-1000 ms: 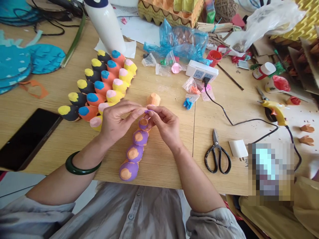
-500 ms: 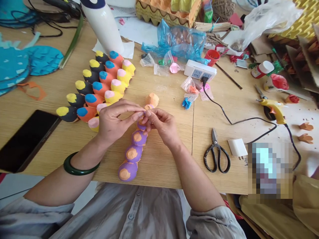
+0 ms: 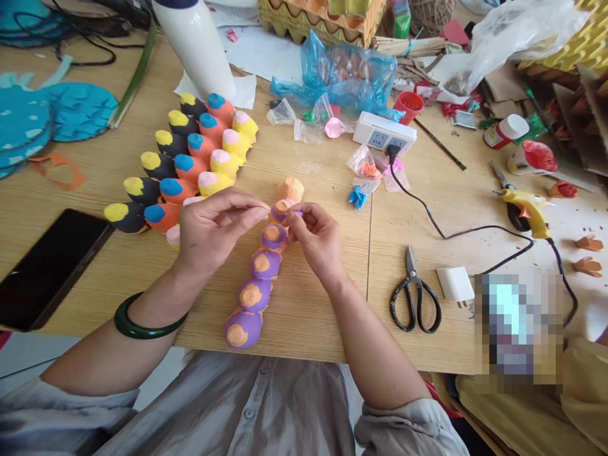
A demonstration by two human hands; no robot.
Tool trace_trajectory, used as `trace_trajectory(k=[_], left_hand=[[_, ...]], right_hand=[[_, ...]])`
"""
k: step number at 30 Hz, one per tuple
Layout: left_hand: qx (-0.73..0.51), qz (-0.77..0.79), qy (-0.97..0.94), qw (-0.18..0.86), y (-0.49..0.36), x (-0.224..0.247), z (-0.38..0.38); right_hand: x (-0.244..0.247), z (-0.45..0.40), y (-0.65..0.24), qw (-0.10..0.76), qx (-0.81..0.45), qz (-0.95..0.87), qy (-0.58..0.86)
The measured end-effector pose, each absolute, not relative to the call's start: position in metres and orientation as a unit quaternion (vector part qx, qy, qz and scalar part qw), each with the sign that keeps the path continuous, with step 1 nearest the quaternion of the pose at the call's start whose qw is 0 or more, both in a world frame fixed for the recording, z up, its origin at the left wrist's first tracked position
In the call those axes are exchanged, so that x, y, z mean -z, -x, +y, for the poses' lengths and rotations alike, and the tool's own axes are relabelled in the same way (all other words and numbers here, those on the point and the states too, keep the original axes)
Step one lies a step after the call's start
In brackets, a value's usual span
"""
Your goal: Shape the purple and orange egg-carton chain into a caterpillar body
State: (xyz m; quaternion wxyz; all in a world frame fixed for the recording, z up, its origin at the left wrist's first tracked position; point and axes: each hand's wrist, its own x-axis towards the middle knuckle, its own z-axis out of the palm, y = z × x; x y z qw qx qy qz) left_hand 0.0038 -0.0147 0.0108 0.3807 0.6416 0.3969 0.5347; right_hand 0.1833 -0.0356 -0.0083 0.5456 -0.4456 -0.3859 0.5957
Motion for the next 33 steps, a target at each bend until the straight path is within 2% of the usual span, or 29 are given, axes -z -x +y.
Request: trace_trajectory(k=[4, 7, 13, 16, 19, 24, 28, 31, 33], left_hand=[[-0.544, 0.451, -0.542, 0.455, 0.001, -0.008, -0.009], [-0.509, 0.473, -0.534, 0.481, 0.004, -0.003, -0.005], [-0.371, 0.533, -0.579, 0.493, 0.007, 0.001, -0.008], [-0.342, 0.517, -0.569, 0.540, 0.006, 0.000, -0.011], [-0.373, 0.504, -0.523, 0.577, 0.004, -0.003, -0.013], [-0.432, 0.475, -0.434, 0.632, 0.002, -0.012, -0.011], [-0.434, 0.454, -0.437, 0.644, 0.003, -0.012, -0.010], [-0.449, 0.421, -0.476, 0.628, 0.003, -0.008, -0.012], [-0.491, 0.424, -0.520, 0.556, 0.003, -0.007, -0.014]], right_hand=[[0.010, -0.030, -0.189, 0.590, -0.567, -0.302, 0.488], [0.008, -0.028, -0.193, 0.573, -0.576, -0.282, 0.510], [0.001, -0.033, -0.198, 0.368, -0.546, -0.436, 0.614], [0.001, -0.036, -0.198, 0.309, -0.592, -0.442, 0.599], [0.004, -0.036, -0.195, 0.342, -0.647, -0.397, 0.554], [0.007, -0.036, -0.189, 0.445, -0.656, -0.334, 0.510], [0.003, -0.038, -0.187, 0.451, -0.712, -0.290, 0.453], [0.001, -0.038, -0.188, 0.442, -0.740, -0.277, 0.425], [0.001, -0.038, -0.189, 0.451, -0.739, -0.268, 0.422]])
